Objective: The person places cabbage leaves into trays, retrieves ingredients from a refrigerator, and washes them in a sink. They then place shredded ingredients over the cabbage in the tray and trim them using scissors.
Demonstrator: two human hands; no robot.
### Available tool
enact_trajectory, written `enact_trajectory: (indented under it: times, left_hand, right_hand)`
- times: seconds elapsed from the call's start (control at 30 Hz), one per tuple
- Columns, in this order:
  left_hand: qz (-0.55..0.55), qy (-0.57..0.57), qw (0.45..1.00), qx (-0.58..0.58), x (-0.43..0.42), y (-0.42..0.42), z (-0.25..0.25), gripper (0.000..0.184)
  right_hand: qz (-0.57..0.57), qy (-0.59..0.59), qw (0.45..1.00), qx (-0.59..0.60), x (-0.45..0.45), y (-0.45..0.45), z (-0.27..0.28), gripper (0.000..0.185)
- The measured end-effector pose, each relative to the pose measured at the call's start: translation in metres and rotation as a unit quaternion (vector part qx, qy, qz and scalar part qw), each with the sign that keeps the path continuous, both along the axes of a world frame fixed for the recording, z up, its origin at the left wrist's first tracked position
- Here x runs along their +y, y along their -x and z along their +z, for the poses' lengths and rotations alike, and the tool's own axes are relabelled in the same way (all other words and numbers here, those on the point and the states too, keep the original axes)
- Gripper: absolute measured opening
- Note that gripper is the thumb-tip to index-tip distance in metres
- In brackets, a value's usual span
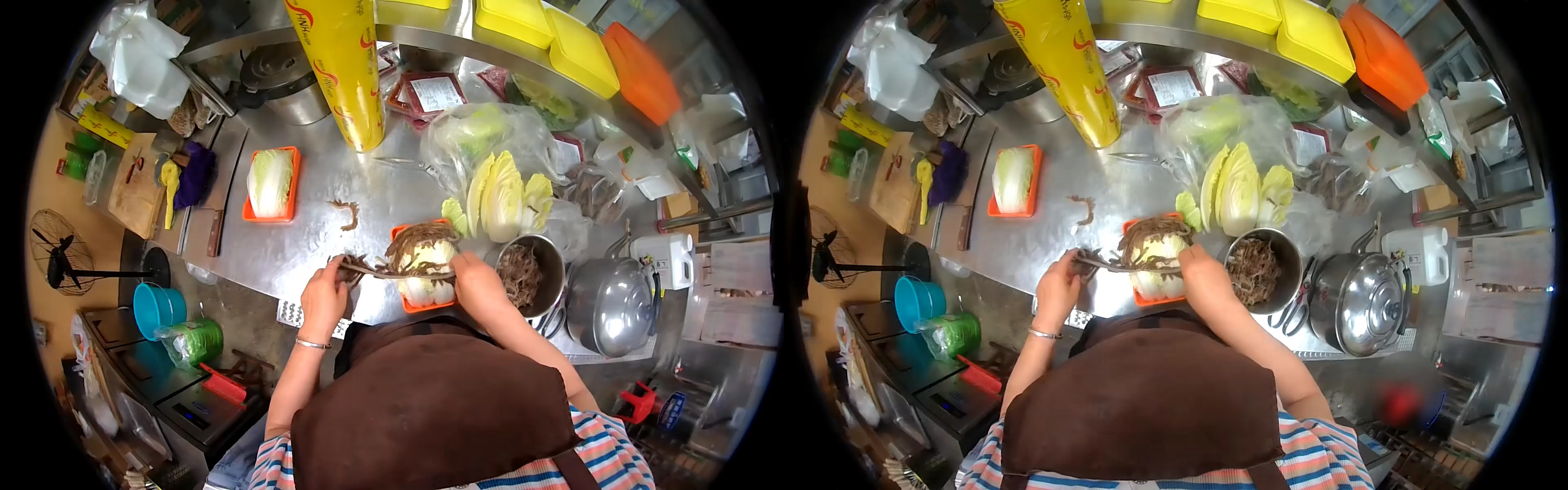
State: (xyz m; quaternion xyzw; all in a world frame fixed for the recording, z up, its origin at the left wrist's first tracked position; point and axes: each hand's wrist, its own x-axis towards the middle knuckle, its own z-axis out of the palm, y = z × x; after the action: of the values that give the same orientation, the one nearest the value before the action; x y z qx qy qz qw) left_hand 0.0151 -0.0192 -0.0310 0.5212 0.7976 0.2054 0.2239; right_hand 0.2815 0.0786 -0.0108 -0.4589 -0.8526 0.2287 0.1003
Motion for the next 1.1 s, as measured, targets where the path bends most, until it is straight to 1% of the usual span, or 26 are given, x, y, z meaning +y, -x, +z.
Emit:
enact_trajectory:
  times: [0.03, 0.1, 0.13, 0.2, 0.27, 0.33, 0.37, 0.43, 0.47, 0.53, 0.57, 0.63, 0.67, 0.7, 0.73, 0.77, 0.83, 0.87, 0.9, 0.97, 1.1]
  left_hand:
    - [0.0, 0.0, 1.0, -0.004, 0.002, -0.001, 0.004, 0.04]
    - [-0.056, -0.083, 0.995, 0.029, 0.008, -0.008, 0.012, 0.036]
    - [-0.079, -0.096, 0.992, -0.031, 0.01, -0.016, 0.01, 0.035]
    - [-0.126, -0.101, 0.985, -0.063, 0.017, -0.036, 0.008, 0.032]
    - [-0.153, -0.103, 0.98, -0.078, 0.021, -0.05, 0.008, 0.032]
    - [-0.139, 0.001, 0.985, -0.097, 0.021, -0.057, 0.013, 0.037]
    - [-0.141, 0.002, 0.985, -0.097, 0.02, -0.059, 0.01, 0.037]
    - [-0.119, 0.022, 0.984, -0.133, 0.019, -0.06, -0.002, 0.039]
    - [-0.121, 0.023, 0.983, -0.133, 0.019, -0.06, -0.007, 0.039]
    - [-0.09, 0.002, 0.99, -0.109, 0.018, -0.054, -0.014, 0.035]
    - [-0.083, -0.03, 0.992, -0.095, 0.016, -0.044, -0.015, 0.033]
    - [-0.087, -0.014, 0.984, -0.155, 0.013, -0.036, -0.015, 0.031]
    - [-0.088, -0.013, 0.984, -0.154, 0.012, -0.033, -0.013, 0.031]
    - [-0.078, -0.04, 0.982, -0.169, 0.012, -0.032, -0.011, 0.028]
    - [-0.069, -0.068, 0.978, -0.184, 0.013, -0.031, -0.009, 0.026]
    - [-0.071, -0.068, 0.978, -0.185, 0.014, -0.03, -0.008, 0.026]
    - [-0.103, -0.109, 0.982, -0.117, 0.015, -0.026, -0.006, 0.02]
    - [-0.108, -0.111, 0.978, -0.136, 0.018, -0.028, -0.001, 0.019]
    - [-0.108, -0.111, 0.979, -0.136, 0.019, -0.029, -0.001, 0.019]
    - [-0.144, -0.122, 0.974, -0.127, 0.023, -0.031, -0.002, 0.02]
    - [-0.153, -0.135, 0.969, -0.138, 0.023, -0.029, -0.004, 0.015]
  right_hand:
    - [0.0, 0.0, 1.0, -0.004, 0.001, -0.002, 0.003, 0.015]
    - [0.001, -0.054, 0.997, 0.059, 0.004, -0.005, 0.012, 0.015]
    - [0.001, -0.055, 0.997, 0.056, 0.006, -0.007, 0.014, 0.015]
    - [0.017, -0.136, 0.986, 0.1, 0.013, -0.013, 0.018, 0.016]
    - [0.017, -0.136, 0.987, 0.077, 0.02, -0.022, 0.017, 0.016]
    - [0.012, -0.129, 0.99, 0.055, 0.026, -0.029, 0.017, 0.016]
    - [0.011, -0.129, 0.99, 0.055, 0.024, -0.029, 0.019, 0.016]
    - [-0.015, -0.026, 0.996, 0.083, 0.016, -0.025, 0.027, 0.017]
    - [-0.017, -0.026, 0.996, 0.083, 0.011, -0.024, 0.024, 0.017]
    - [0.011, -0.015, 0.999, 0.045, 0.002, -0.022, 0.012, 0.018]
    - [0.012, -0.013, 0.999, 0.045, -0.002, -0.02, 0.005, 0.018]
    - [-0.021, 0.036, 0.997, 0.062, -0.011, -0.015, -0.007, 0.02]
    - [-0.027, 0.036, 0.997, 0.06, -0.014, -0.014, -0.006, 0.021]
    - [-0.028, 0.035, 0.997, 0.06, -0.017, -0.014, -0.007, 0.021]
    - [-0.035, 0.069, 0.996, 0.051, -0.019, -0.015, -0.007, 0.021]
    - [-0.041, 0.102, 0.993, 0.042, -0.021, -0.016, -0.009, 0.022]
    - [-0.043, 0.097, 0.993, 0.046, -0.025, -0.014, -0.017, 0.02]
    - [-0.043, 0.091, 0.994, 0.052, -0.026, -0.013, -0.022, 0.019]
    - [-0.043, 0.091, 0.994, 0.053, -0.026, -0.012, -0.027, 0.019]
    - [-0.069, 0.092, 0.991, 0.064, -0.026, -0.01, -0.035, 0.018]
    - [-0.08, 0.092, 0.989, 0.088, -0.027, -0.011, -0.033, 0.018]
